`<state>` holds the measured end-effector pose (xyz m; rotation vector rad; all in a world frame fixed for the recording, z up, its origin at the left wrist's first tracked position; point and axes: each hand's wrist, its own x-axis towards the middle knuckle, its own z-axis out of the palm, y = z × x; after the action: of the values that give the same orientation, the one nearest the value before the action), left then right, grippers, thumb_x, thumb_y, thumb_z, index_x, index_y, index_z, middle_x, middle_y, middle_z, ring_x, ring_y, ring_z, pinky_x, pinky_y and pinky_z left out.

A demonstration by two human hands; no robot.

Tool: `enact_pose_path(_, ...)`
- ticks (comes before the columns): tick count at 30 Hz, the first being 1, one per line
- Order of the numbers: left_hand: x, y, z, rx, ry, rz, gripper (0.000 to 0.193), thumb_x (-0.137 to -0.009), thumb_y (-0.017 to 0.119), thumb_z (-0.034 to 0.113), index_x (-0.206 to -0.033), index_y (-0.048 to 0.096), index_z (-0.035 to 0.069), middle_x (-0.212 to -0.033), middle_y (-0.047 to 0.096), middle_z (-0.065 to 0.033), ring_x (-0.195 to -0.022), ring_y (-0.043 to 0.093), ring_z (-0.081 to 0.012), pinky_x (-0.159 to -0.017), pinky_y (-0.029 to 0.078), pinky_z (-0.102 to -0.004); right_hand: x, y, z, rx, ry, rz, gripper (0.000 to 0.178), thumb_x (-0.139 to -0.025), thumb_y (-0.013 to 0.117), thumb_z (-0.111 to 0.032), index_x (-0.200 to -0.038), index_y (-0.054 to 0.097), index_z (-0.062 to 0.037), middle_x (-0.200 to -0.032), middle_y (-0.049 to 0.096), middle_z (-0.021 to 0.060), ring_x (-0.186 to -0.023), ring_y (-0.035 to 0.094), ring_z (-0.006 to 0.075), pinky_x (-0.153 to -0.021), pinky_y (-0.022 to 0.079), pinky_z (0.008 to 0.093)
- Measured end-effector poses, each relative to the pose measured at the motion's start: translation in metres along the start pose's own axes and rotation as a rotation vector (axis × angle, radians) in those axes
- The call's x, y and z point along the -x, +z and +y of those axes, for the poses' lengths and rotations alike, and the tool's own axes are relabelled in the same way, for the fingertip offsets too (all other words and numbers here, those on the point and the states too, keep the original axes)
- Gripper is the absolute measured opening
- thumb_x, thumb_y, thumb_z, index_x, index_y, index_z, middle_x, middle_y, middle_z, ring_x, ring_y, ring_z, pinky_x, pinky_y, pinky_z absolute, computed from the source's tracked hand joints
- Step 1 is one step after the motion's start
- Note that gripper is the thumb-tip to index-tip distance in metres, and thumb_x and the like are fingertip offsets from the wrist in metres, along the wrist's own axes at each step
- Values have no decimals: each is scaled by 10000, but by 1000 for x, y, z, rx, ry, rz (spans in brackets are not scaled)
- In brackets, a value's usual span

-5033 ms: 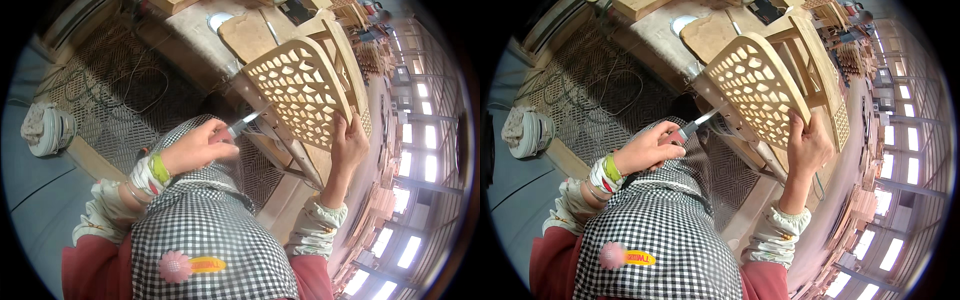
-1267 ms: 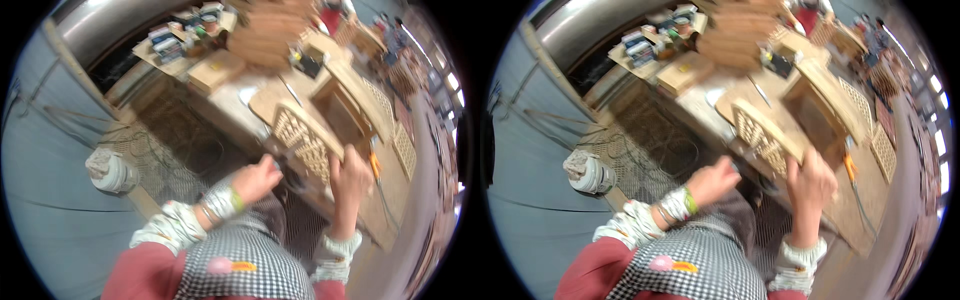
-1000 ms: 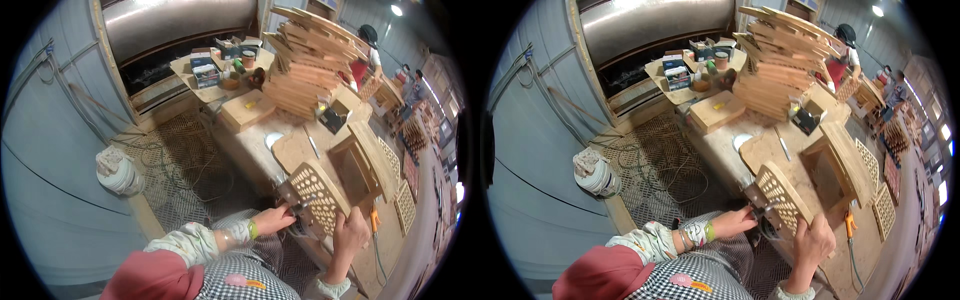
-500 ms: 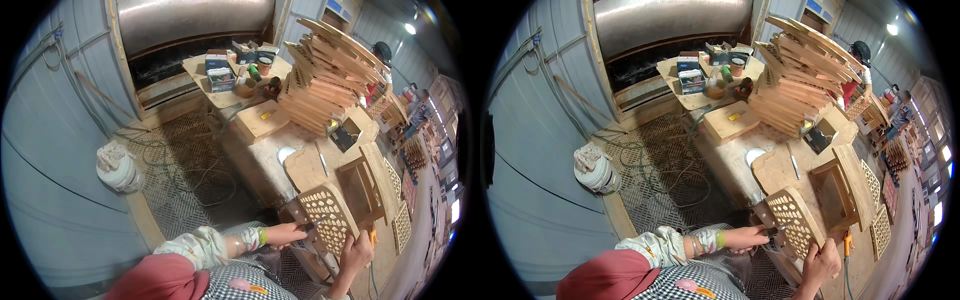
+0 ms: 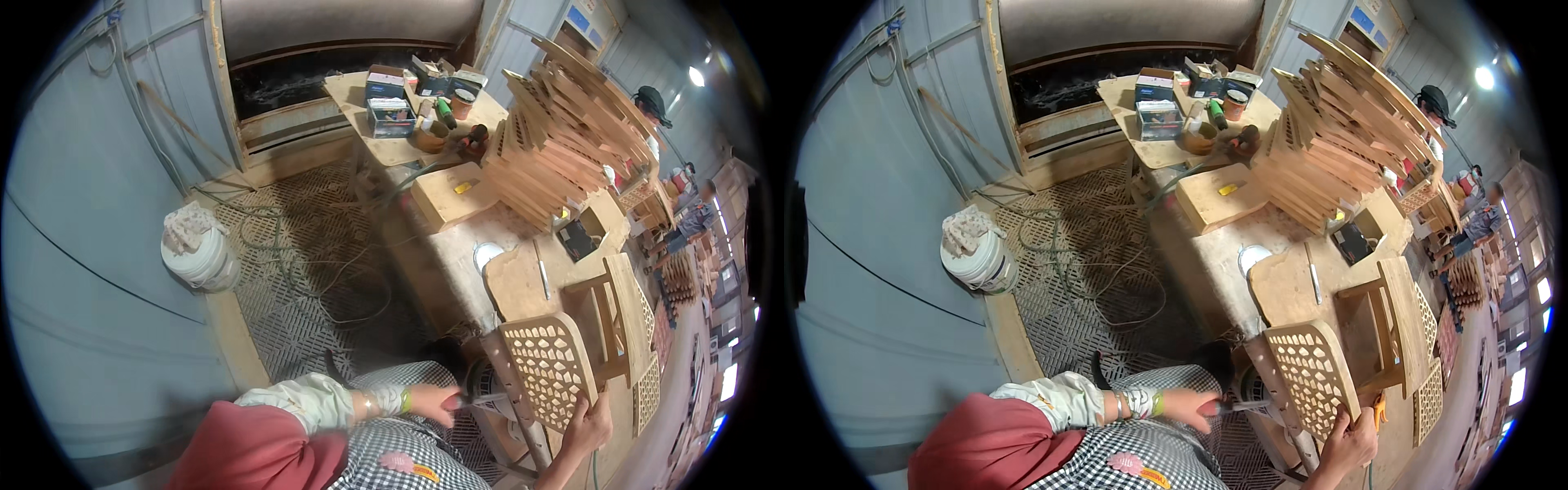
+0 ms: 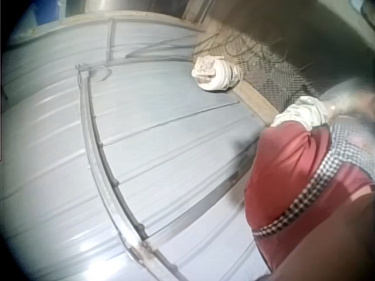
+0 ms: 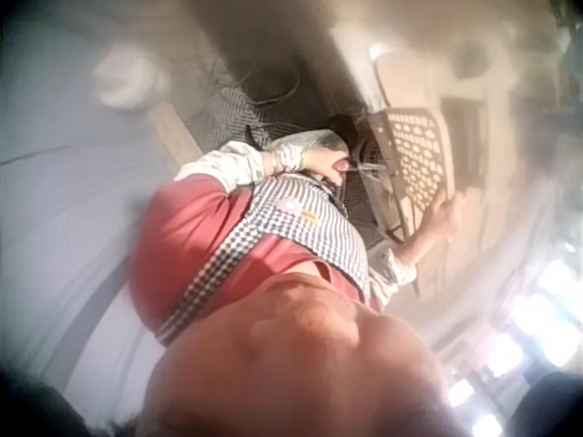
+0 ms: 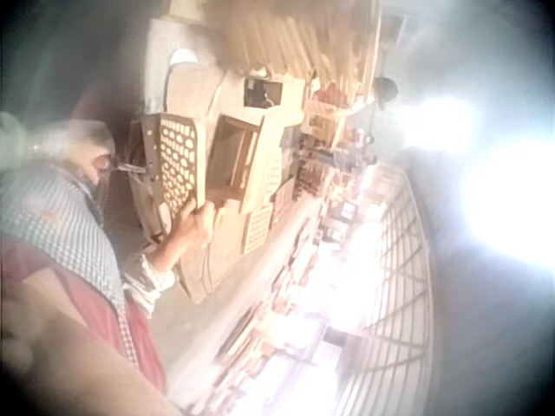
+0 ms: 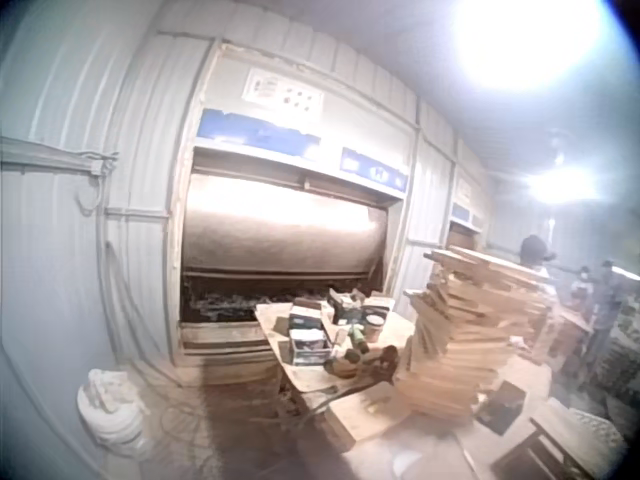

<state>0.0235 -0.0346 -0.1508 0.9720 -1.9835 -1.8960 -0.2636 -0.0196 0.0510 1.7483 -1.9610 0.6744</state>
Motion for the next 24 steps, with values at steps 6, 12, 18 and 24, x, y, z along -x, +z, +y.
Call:
enact_pose_path(6, -2, 12, -25, -174, -107, -48, 724, -801, 787, 581, -1261, 640, 43, -1175, 741, -179, -1107, 706, -357, -958, 542, -425, 5, -3, -2, 41, 24, -63, 241, -954, 665, -314, -980, 685, -75, -777, 685, 121, -679, 649, 334, -629, 458, 462)
enact_pose_path(12, -15, 16, -45, -148, -60, -31, 718, -830, 764, 563, -1277, 636, 16, -1224, 736, -179, -1154, 693, -360, -984, 533, -431, 11, 1, 5, 117, 28, -86, 280, -968, 668, -357, -889, 634, -90, -728, 639, 99, -634, 603, 315, -596, 413, 453)
enact_pose_path(18, -20, 22, -55, -125, -56, 8, 696, -811, 766, 563, -1253, 659, 37, -1171, 745, -183, -1108, 704, -361, -953, 536, -436, 11, 3, 1, 152, -34, -40, 340, -985, 653, -409, -890, 631, -83, -680, 637, 84, -600, 604, 282, -572, 406, 448)
enact_pose_path(24, -14, 21, -58, -62, -29, 19, 673, -796, 788, 533, -1224, 674, 26, -1145, 750, -185, -1100, 708, -355, -943, 538, -428, 11, 5, 12, 119, 81, -75, 379, -1000, 599, -479, -934, 690, -117, -770, 735, 52, -659, 682, 243, -576, 448, 426)
